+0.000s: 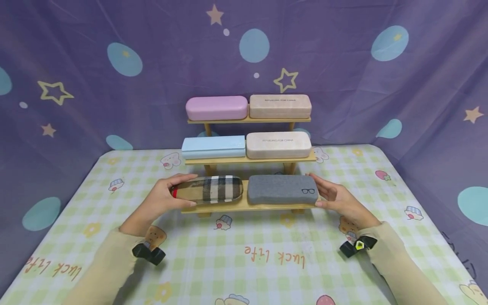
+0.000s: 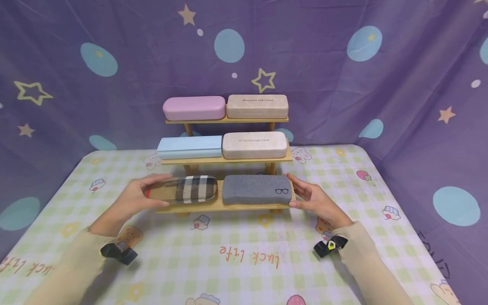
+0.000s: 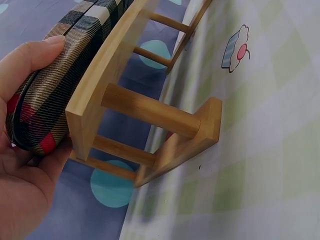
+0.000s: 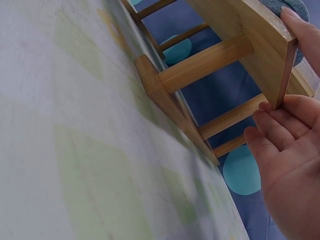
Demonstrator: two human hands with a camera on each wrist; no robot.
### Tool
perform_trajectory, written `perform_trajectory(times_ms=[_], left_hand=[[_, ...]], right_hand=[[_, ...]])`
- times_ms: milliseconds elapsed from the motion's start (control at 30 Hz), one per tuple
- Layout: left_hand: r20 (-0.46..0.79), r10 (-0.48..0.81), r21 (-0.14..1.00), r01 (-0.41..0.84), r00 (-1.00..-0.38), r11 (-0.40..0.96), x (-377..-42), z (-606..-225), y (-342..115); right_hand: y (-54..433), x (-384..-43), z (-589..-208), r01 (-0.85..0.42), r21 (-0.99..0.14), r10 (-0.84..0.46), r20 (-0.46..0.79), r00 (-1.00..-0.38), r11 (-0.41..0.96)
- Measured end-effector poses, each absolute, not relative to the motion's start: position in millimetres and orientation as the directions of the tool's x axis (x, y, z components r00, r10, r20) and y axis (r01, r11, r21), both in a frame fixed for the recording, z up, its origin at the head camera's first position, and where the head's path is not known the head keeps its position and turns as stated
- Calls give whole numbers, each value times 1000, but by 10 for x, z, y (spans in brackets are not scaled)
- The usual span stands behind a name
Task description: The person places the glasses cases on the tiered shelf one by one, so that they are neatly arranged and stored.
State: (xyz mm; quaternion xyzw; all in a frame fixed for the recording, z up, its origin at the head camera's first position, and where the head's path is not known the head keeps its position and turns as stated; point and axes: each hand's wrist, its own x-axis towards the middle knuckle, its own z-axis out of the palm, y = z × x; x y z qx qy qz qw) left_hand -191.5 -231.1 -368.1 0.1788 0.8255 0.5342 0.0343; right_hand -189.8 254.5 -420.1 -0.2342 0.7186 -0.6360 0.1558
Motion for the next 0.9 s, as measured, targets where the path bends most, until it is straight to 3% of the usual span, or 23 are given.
perform_trajectory(times_ms=[267,533,900], left_hand=[[119,341,903,245,-932,354,-1938,-3710,-2273],[95,307,871,229,-947,435,-1935,-3708,-2263],[131,341,881,267,-931,390,-1924,-3752,-2283]], right_hand=[[2549,-1905,-4219,-135,-987,-530,66,-845,92],[2540,-1908,-4211,-137,-987,-534,69,-843,89],[2527,-1890,-4198,-126,-988,-526,60,-848,90]])
